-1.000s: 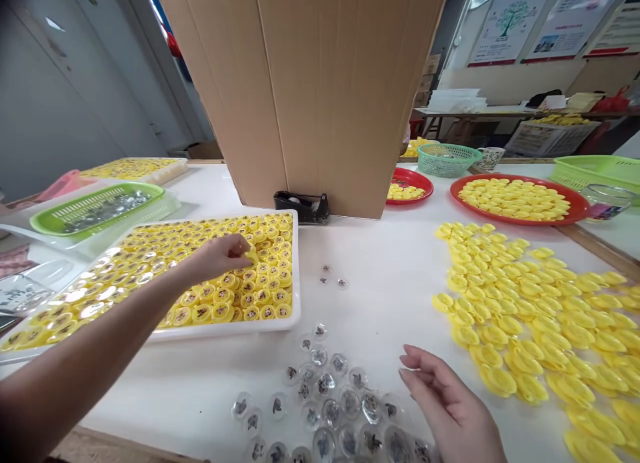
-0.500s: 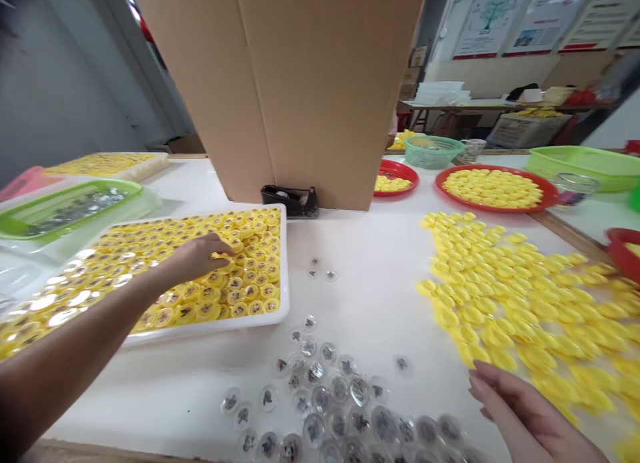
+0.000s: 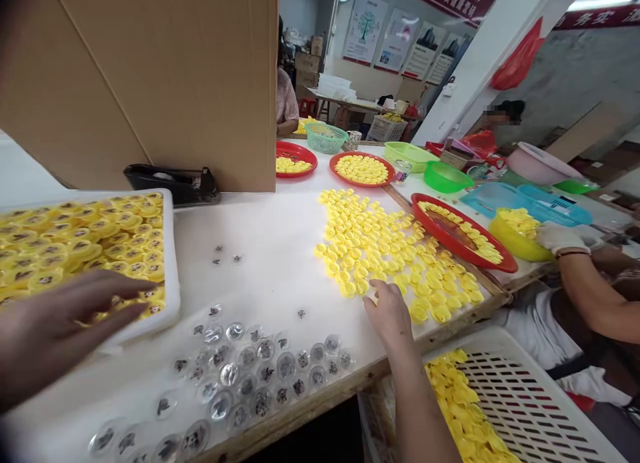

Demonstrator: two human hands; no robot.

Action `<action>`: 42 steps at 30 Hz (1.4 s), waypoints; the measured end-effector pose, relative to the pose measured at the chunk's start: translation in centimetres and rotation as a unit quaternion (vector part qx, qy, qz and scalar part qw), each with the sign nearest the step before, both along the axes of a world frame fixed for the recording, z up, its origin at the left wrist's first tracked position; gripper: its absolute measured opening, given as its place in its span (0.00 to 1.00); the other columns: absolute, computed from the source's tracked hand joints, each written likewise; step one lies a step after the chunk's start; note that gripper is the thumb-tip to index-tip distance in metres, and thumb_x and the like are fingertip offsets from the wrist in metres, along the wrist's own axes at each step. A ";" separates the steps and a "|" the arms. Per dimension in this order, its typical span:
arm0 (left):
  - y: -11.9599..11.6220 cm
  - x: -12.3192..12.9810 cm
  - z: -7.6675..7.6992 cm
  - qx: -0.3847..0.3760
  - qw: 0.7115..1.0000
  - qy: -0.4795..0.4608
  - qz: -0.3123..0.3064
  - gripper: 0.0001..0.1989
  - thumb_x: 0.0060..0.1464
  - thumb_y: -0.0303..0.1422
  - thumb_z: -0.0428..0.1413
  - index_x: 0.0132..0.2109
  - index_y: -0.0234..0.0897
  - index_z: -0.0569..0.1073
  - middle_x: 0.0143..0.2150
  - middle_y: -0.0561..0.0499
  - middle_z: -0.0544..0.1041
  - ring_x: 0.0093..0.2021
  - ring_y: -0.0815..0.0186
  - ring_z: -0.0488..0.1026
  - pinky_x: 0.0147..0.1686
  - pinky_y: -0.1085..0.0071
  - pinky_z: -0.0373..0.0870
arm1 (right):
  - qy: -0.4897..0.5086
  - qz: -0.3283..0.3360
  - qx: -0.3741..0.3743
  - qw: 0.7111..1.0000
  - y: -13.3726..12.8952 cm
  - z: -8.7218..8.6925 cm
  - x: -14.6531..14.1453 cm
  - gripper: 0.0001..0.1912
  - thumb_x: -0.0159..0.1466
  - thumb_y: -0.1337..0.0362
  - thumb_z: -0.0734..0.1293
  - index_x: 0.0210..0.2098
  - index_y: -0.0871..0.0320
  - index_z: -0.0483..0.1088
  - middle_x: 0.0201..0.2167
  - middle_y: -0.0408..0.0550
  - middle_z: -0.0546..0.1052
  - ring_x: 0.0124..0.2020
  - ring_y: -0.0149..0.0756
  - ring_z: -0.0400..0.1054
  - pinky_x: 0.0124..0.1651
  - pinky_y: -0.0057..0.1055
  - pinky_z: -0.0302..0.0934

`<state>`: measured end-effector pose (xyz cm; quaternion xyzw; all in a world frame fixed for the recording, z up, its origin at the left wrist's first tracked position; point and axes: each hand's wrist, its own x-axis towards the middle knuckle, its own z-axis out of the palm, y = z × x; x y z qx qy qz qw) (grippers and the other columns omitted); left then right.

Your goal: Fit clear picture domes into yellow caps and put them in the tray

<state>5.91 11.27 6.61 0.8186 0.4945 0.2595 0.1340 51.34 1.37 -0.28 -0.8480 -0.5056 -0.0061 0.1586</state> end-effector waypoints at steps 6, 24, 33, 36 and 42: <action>-4.9 8.6 -2.2 -0.134 0.980 -0.050 -0.141 0.11 0.56 0.37 0.51 0.41 0.41 0.76 0.36 0.48 0.76 0.30 0.67 0.71 0.29 0.73 0.67 | -0.047 0.059 -0.073 0.995 2.3 0.4 0.8 0.16 0.57 0.71 0.62 0.44 0.56 0.70 0.36 0.51 0.67 0.38 0.43 0.66 0.34 0.33 0.55; -4.4 8.8 -6.4 -0.209 0.965 -0.118 -0.104 0.09 0.57 0.34 0.50 0.41 0.39 0.74 0.33 0.51 0.75 0.32 0.67 0.71 0.33 0.72 0.65 | 0.001 0.082 -0.081 0.993 1.9 -0.1 -0.6 0.16 0.53 0.68 0.65 0.43 0.57 0.65 0.35 0.48 0.73 0.33 0.38 0.69 0.35 0.32 0.60; -6.3 10.4 -6.0 -0.462 0.816 -0.338 -0.078 0.15 0.57 0.39 0.52 0.47 0.38 0.72 0.41 0.46 0.75 0.35 0.64 0.74 0.35 0.67 0.70 | 0.127 0.184 -0.050 0.973 -1.4 4.6 -9.4 0.08 0.57 0.58 0.66 0.35 0.53 0.66 0.28 0.41 0.70 0.29 0.34 0.66 0.33 0.29 0.61; -7.2 11.2 -6.0 -0.594 0.632 -0.491 -0.086 0.20 0.58 0.40 0.51 0.54 0.37 0.66 0.48 0.42 0.72 0.36 0.64 0.75 0.37 0.66 0.73 | 0.247 0.252 -0.031 0.935 -1.4 5.6 -15.3 0.06 0.56 0.63 0.67 0.33 0.54 0.66 0.28 0.40 0.70 0.29 0.31 0.65 0.31 0.26 0.60; -6.4 10.3 -5.8 -0.620 0.531 -0.574 -0.069 0.15 0.60 0.32 0.51 0.52 0.29 0.67 0.42 0.40 0.74 0.35 0.66 0.76 0.33 0.76 0.73 | 0.298 0.278 -0.038 0.912 1.1 4.0 -16.6 0.11 0.54 0.62 0.69 0.37 0.53 0.68 0.29 0.40 0.71 0.29 0.31 0.67 0.32 0.26 0.61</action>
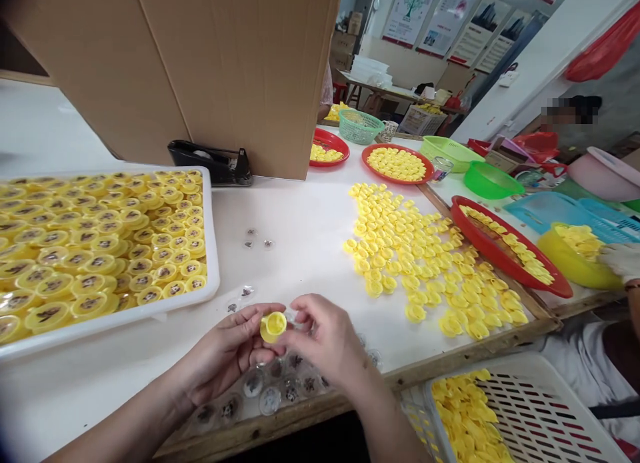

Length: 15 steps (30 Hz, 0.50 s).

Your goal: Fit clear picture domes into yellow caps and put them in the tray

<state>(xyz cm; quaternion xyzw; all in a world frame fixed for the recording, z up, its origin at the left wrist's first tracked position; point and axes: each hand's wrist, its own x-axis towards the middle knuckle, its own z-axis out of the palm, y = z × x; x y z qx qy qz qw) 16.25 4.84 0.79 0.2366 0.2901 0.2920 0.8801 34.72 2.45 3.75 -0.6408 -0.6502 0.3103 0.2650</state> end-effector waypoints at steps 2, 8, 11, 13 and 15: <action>0.6 -0.5 0.0 0.002 1.000 0.014 0.028 0.15 0.60 0.32 0.50 0.52 0.31 0.66 0.40 0.41 0.74 0.34 0.65 0.76 0.31 0.77 0.73 | -0.049 -0.038 0.006 0.998 1.0 -1.4 2.5 0.11 0.54 0.62 0.69 0.37 0.54 0.69 0.31 0.43 0.71 0.33 0.34 0.67 0.36 0.30 0.62; 1.3 -0.9 -0.4 0.014 0.998 0.020 0.049 0.11 0.60 0.33 0.51 0.48 0.34 0.66 0.39 0.43 0.74 0.31 0.69 0.75 0.28 0.79 0.71 | -0.088 -0.068 -0.016 0.994 2.1 -4.9 7.1 0.09 0.47 0.67 0.70 0.29 0.55 0.69 0.30 0.42 0.67 0.26 0.33 0.62 0.35 0.35 0.59; 1.2 -0.8 -0.6 0.021 0.999 0.024 0.043 0.11 0.60 0.33 0.51 0.48 0.34 0.66 0.39 0.43 0.74 0.31 0.69 0.75 0.29 0.79 0.71 | -0.053 -0.065 -0.025 0.996 1.9 -5.5 7.0 0.08 0.47 0.66 0.70 0.27 0.55 0.66 0.27 0.39 0.67 0.24 0.31 0.60 0.31 0.31 0.57; 1.1 -0.8 -0.7 0.022 0.998 0.029 0.041 0.12 0.59 0.34 0.52 0.48 0.35 0.66 0.39 0.43 0.74 0.31 0.69 0.75 0.29 0.79 0.71 | -0.012 -0.058 -0.037 0.998 1.8 -5.5 6.8 0.07 0.50 0.65 0.68 0.26 0.55 0.64 0.23 0.38 0.66 0.23 0.30 0.60 0.29 0.29 0.57; 1.2 -0.7 -0.8 0.021 0.998 0.031 0.040 0.12 0.59 0.34 0.52 0.48 0.35 0.66 0.39 0.44 0.74 0.31 0.69 0.75 0.29 0.79 0.71 | 0.040 -0.045 -0.050 0.997 1.8 -5.3 6.5 0.06 0.53 0.64 0.67 0.26 0.56 0.63 0.22 0.37 0.66 0.24 0.30 0.60 0.28 0.27 0.57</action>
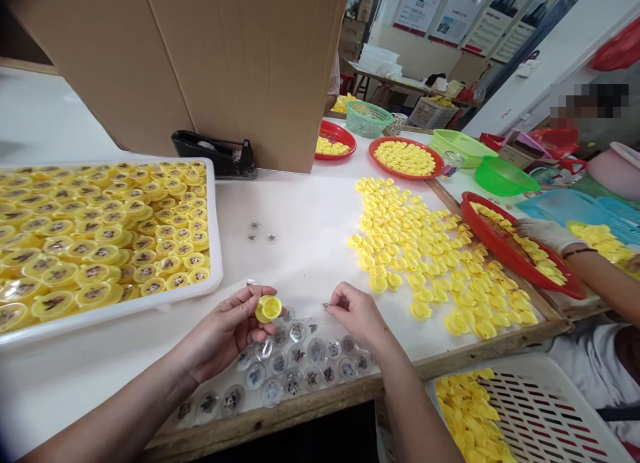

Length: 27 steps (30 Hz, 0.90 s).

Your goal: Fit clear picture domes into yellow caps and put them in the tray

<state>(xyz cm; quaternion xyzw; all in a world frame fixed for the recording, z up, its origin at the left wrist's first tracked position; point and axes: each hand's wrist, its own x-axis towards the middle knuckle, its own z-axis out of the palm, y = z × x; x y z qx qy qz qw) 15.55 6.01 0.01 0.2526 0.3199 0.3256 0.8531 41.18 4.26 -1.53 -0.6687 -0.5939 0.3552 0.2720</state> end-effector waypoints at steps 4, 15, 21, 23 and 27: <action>0.1 0.2 0.0 -0.008 1.000 -0.002 0.001 0.11 0.59 0.35 0.52 0.47 0.35 0.67 0.37 0.45 0.73 0.31 0.69 0.75 0.29 0.78 0.71 | 0.105 0.020 -0.008 0.994 -0.1 1.5 -1.3 0.07 0.56 0.63 0.66 0.33 0.57 0.66 0.26 0.39 0.68 0.28 0.30 0.64 0.32 0.28 0.61; -0.1 0.4 -0.1 -0.025 0.999 -0.020 0.000 0.11 0.58 0.34 0.53 0.46 0.32 0.71 0.34 0.46 0.74 0.24 0.74 0.71 0.22 0.82 0.65 | 0.294 0.118 -0.037 0.948 1.1 4.0 -6.8 0.09 0.61 0.65 0.65 0.40 0.55 0.74 0.34 0.44 0.72 0.30 0.29 0.67 0.29 0.27 0.63; 0.0 0.4 -0.1 -0.044 0.999 -0.008 0.030 0.12 0.57 0.36 0.54 0.44 0.32 0.71 0.29 0.49 0.72 0.20 0.76 0.67 0.18 0.83 0.61 | 0.183 0.089 -0.019 0.979 1.5 4.7 -8.1 0.07 0.60 0.64 0.66 0.38 0.55 0.71 0.30 0.41 0.73 0.28 0.29 0.69 0.30 0.27 0.64; 0.0 0.4 -0.1 -0.042 0.998 -0.008 0.037 0.11 0.56 0.36 0.55 0.42 0.32 0.71 0.29 0.50 0.72 0.20 0.76 0.67 0.18 0.83 0.61 | 0.122 0.097 -0.003 0.988 1.2 5.2 -8.5 0.05 0.61 0.64 0.64 0.35 0.56 0.72 0.30 0.41 0.74 0.27 0.29 0.69 0.30 0.26 0.64; -0.2 0.5 -0.3 -0.026 0.999 -0.012 0.037 0.11 0.54 0.37 0.58 0.39 0.32 0.70 0.29 0.51 0.72 0.22 0.76 0.69 0.19 0.83 0.63 | 0.019 0.110 0.030 0.993 0.4 6.3 -9.3 0.08 0.61 0.64 0.64 0.38 0.54 0.74 0.30 0.42 0.76 0.28 0.31 0.69 0.31 0.27 0.64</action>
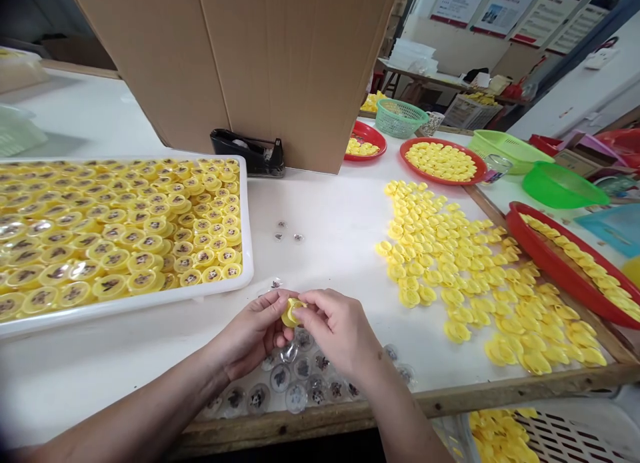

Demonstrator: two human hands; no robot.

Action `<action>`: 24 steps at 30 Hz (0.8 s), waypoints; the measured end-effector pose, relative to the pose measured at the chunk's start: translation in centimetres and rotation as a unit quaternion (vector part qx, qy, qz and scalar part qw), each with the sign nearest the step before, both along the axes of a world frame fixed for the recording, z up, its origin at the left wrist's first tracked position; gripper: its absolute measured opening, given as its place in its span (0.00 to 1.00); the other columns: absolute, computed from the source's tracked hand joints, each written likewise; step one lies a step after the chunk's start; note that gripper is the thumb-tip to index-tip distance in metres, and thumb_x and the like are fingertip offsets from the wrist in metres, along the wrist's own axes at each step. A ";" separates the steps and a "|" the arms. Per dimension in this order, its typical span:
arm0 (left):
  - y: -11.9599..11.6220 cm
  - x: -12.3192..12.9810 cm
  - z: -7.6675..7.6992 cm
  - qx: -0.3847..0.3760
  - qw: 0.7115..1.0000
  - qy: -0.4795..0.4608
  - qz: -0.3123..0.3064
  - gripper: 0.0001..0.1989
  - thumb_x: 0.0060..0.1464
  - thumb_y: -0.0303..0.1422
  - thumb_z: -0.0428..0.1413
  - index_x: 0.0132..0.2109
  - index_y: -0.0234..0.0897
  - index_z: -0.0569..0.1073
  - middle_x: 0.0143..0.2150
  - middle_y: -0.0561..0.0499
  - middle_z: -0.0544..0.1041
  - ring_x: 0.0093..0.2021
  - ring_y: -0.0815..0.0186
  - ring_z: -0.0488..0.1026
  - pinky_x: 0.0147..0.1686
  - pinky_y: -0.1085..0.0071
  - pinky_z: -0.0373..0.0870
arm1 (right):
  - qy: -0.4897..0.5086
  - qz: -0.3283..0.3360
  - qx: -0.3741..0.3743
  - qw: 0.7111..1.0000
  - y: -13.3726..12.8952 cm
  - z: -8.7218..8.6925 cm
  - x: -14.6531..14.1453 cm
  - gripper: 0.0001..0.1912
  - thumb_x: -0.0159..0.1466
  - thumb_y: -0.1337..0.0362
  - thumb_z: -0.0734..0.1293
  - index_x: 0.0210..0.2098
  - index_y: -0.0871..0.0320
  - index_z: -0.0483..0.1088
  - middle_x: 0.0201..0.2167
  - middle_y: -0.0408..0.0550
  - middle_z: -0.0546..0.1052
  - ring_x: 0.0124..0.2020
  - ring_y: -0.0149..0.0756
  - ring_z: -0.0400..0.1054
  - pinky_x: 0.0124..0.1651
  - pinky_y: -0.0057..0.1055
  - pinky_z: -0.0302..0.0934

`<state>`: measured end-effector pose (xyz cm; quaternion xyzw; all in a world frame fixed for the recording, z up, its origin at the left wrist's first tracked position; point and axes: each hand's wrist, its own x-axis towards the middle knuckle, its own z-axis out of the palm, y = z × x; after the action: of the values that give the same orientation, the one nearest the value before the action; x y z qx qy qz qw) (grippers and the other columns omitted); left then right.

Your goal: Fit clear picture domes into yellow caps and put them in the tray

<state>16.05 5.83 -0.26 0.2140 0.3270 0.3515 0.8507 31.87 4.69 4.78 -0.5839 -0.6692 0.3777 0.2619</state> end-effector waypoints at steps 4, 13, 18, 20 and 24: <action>-0.1 0.0 -0.1 0.011 1.000 -0.007 -0.008 0.13 0.52 0.37 0.60 0.40 0.33 0.69 0.30 0.50 0.74 0.24 0.75 0.71 0.22 0.83 0.67 | -0.052 0.010 0.072 0.996 -0.6 0.1 -0.3 0.09 0.57 0.69 0.67 0.38 0.53 0.73 0.32 0.43 0.76 0.30 0.33 0.70 0.34 0.29 0.65; 0.0 -0.1 0.4 0.024 1.000 0.011 0.012 0.15 0.50 0.39 0.61 0.39 0.33 0.69 0.30 0.50 0.74 0.25 0.74 0.71 0.23 0.81 0.68 | -0.077 0.029 0.164 0.983 -1.2 -0.4 -0.4 0.13 0.56 0.75 0.66 0.40 0.55 0.69 0.38 0.47 0.76 0.38 0.36 0.71 0.42 0.33 0.66; -0.1 0.0 0.8 0.017 1.000 0.010 0.022 0.16 0.47 0.38 0.63 0.39 0.33 0.70 0.33 0.50 0.75 0.27 0.73 0.71 0.27 0.79 0.70 | -0.015 0.003 0.148 0.989 -1.3 -0.5 -0.6 0.10 0.59 0.71 0.66 0.39 0.53 0.71 0.38 0.46 0.76 0.37 0.35 0.71 0.42 0.34 0.69; -0.1 -0.1 0.8 0.018 1.000 0.003 0.025 0.16 0.47 0.38 0.64 0.39 0.33 0.70 0.32 0.51 0.74 0.27 0.73 0.72 0.28 0.78 0.71 | -0.004 -0.025 0.154 0.988 -1.4 -0.9 -0.5 0.10 0.58 0.70 0.67 0.40 0.54 0.70 0.40 0.48 0.75 0.37 0.36 0.72 0.42 0.35 0.70; -0.1 -0.2 0.6 0.021 0.999 -0.015 0.024 0.16 0.48 0.36 0.63 0.40 0.33 0.69 0.33 0.50 0.75 0.28 0.72 0.73 0.29 0.77 0.72 | 0.012 -0.057 0.147 0.987 -1.5 -1.5 -0.2 0.11 0.56 0.69 0.69 0.39 0.55 0.71 0.51 0.52 0.70 0.37 0.37 0.73 0.43 0.38 0.72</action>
<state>15.87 5.76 0.39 0.2184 0.3119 0.3814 0.8424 31.68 3.17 3.24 -0.5718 -0.6799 0.2663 0.3739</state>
